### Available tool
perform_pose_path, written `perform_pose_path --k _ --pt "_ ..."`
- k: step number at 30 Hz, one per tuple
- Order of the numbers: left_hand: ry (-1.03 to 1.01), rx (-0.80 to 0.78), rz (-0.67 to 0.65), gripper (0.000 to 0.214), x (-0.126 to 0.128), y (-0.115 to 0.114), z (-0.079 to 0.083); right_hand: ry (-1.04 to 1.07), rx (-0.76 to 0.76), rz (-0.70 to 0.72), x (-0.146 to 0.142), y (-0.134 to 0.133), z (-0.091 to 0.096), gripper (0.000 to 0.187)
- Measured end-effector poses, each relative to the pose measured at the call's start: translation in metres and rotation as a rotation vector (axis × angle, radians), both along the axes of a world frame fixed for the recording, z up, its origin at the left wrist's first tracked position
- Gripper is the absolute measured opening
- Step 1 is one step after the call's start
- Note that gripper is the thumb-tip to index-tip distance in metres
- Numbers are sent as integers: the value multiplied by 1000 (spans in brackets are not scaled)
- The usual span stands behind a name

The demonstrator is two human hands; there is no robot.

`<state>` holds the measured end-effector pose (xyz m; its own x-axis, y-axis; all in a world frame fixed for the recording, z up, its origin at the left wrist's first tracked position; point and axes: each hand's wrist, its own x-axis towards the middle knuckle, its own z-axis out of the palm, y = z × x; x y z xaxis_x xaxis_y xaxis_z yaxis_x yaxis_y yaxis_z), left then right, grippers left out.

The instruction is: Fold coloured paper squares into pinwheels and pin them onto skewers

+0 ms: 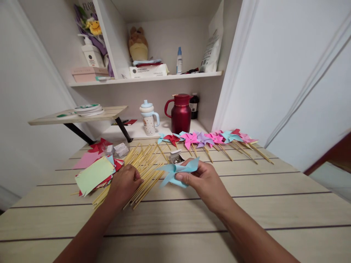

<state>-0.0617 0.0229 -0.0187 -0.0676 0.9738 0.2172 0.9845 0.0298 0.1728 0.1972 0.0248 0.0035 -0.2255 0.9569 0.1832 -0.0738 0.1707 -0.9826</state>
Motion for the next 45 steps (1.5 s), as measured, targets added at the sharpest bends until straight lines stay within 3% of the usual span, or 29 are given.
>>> perform_pose_path --k 8,13,19,33,45 --pt "-70 40 -37 9 -1 0 -3 70 -6 -62 7 4 -2 25" --pt "-153 163 -92 11 -8 2 8 66 9 -27 7 4 -2 23" --pt "-194 337 -42 22 -19 4 18 107 -23 -77 8 5 1 25" --pt "140 42 -206 17 29 25 10 224 -55 -72 12 6 11 27" --pt "233 -29 -77 20 34 27 9 275 -42 31 14 2 17 22"
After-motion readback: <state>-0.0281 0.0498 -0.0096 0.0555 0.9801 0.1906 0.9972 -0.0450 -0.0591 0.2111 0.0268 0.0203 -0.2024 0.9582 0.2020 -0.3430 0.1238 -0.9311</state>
